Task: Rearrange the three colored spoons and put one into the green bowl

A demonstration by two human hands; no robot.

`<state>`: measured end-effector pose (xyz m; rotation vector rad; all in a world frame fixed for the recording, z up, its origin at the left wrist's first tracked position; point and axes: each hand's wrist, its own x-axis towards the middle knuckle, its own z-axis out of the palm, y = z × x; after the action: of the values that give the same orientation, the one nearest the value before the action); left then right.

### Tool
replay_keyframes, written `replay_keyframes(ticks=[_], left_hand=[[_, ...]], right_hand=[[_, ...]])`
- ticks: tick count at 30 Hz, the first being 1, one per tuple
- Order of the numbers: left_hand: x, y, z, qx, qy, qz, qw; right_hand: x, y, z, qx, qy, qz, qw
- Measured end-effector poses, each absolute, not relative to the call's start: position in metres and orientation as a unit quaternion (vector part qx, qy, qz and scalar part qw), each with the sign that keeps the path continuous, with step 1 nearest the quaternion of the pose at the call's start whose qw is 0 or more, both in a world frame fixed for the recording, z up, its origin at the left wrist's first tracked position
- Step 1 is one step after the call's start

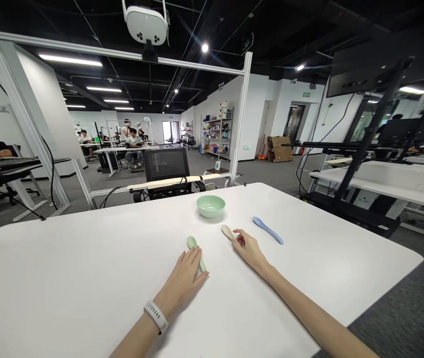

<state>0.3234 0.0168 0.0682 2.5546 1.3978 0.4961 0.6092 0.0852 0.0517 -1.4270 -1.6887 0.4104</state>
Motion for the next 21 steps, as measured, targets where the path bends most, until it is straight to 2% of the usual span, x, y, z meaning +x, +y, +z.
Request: replay_keyframes(ticks=[21], left_hand=[[0.3248,0.0171,0.0706,0.859,0.474,0.164,0.105]], right_hand=[[0.6095,0.0851,0.0511,-0.569,-0.677,0.165,0.437]])
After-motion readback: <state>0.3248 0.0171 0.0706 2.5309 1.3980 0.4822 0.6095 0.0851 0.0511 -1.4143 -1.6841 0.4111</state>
